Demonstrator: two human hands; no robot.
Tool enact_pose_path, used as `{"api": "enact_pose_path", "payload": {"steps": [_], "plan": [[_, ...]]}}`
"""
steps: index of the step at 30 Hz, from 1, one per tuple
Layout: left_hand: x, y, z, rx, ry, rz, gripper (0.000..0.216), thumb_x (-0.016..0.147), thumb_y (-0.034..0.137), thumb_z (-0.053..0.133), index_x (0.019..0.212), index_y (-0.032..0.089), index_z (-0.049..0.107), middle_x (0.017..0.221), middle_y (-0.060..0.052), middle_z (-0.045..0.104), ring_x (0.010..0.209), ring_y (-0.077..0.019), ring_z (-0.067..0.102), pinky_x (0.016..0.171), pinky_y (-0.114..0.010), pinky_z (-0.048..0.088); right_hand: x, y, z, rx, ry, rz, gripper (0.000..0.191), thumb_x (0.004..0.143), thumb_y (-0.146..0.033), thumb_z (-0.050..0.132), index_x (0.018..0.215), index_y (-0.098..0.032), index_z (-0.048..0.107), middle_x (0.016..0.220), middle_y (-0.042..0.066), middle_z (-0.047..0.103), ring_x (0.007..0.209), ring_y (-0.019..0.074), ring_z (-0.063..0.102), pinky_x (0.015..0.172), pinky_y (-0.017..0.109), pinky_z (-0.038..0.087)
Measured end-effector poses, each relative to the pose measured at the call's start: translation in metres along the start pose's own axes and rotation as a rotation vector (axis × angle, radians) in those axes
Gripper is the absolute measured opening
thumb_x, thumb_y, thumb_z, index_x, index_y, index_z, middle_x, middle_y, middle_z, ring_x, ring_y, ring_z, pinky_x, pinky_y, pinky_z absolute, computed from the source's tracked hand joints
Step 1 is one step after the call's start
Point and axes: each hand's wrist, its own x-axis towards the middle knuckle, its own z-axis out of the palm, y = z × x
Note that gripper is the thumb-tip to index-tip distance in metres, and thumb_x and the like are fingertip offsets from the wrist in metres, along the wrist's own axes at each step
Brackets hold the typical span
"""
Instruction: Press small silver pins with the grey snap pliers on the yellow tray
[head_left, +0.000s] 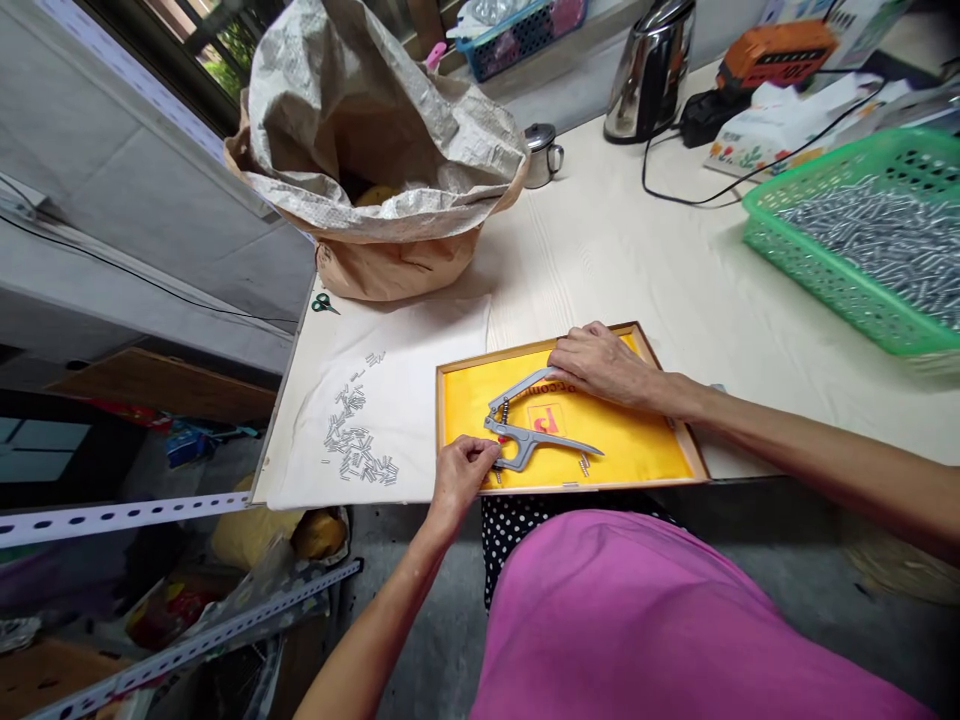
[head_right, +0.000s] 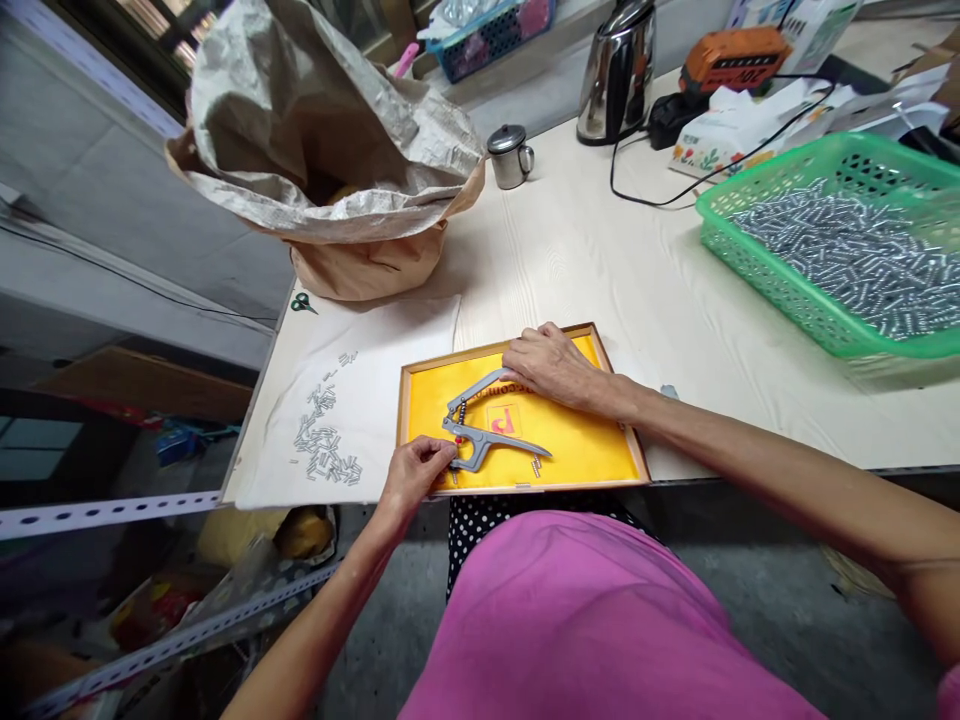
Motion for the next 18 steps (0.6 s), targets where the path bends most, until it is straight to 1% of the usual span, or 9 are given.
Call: {"api": "enact_pose_path", "payload": {"steps": [3,5,7,9,12,14,18], "plan": [[0.0,0.002,-0.001,0.13,-0.004,0.045,0.023,0.077,0.035,0.066,0.076,0.013,0.074,0.073,-0.005,0.071,0.065,-0.0148,0.062,0.057,-0.023,0.044,0.0,0.001,0.006,0.011,0.012,-0.007,0.052,0.105,-0.05,0.022,0.086,-0.021,0.061,0.085,0.008,0.066,0.086,0.0229,0.049,0.079,0.037,0.027],[0.0,0.004,-0.002,0.197,-0.013,0.048,0.02,0.078,0.031,0.066,0.074,0.013,0.073,0.072,-0.005,0.07,0.065,-0.0149,0.063,0.059,-0.024,0.045,0.0,0.001,0.01,0.027,0.028,-0.012,0.051,0.105,-0.05,0.023,0.089,-0.021,0.061,0.086,0.008,0.066,0.087,0.0234,0.049,0.079,0.037,0.027],[-0.002,0.006,-0.003,0.232,-0.023,0.043,0.018,0.078,0.029,0.066,0.074,0.014,0.073,0.071,-0.004,0.07,0.064,-0.0147,0.062,0.059,-0.024,0.045,-0.001,-0.002,0.011,0.053,0.049,-0.016,0.048,0.104,-0.05,0.026,0.097,-0.02,0.062,0.092,0.009,0.066,0.091,0.0243,0.05,0.08,0.037,0.028],[-0.004,0.006,-0.003,0.245,-0.024,0.046,0.017,0.079,0.028,0.066,0.074,0.014,0.073,0.072,-0.004,0.07,0.064,-0.0146,0.062,0.06,-0.024,0.045,-0.004,-0.009,0.011,0.073,0.053,-0.017,0.047,0.102,-0.054,0.033,0.111,-0.018,0.061,0.101,0.012,0.065,0.094,0.0259,0.05,0.082,0.038,0.028],[-0.007,0.006,-0.004,0.237,-0.015,0.056,0.016,0.079,0.028,0.067,0.072,0.015,0.073,0.074,-0.004,0.07,0.065,-0.0146,0.062,0.062,-0.024,0.045,-0.011,-0.021,0.01,0.092,0.002,-0.014,0.064,0.093,-0.068,0.043,0.126,-0.016,0.057,0.107,0.015,0.062,0.095,0.0278,0.049,0.082,0.039,0.029],[-0.009,0.005,-0.004,0.227,-0.012,0.053,0.016,0.079,0.028,0.067,0.072,0.015,0.073,0.074,-0.004,0.07,0.065,-0.0147,0.063,0.062,-0.025,0.046,-0.017,-0.03,0.01,0.113,-0.035,-0.02,0.075,0.088,-0.075,0.044,0.134,-0.016,0.053,0.109,0.016,0.061,0.095,0.0285,0.048,0.081,0.039,0.028],[-0.012,0.001,-0.004,0.219,-0.015,0.052,0.016,0.079,0.028,0.067,0.073,0.015,0.073,0.074,-0.004,0.07,0.067,-0.0155,0.063,0.064,-0.026,0.047,-0.03,-0.044,0.012,0.107,-0.071,-0.04,0.093,0.083,-0.079,0.046,0.151,-0.016,0.036,0.119,0.019,0.057,0.098,0.0314,0.046,0.081,0.04,0.026]]}}
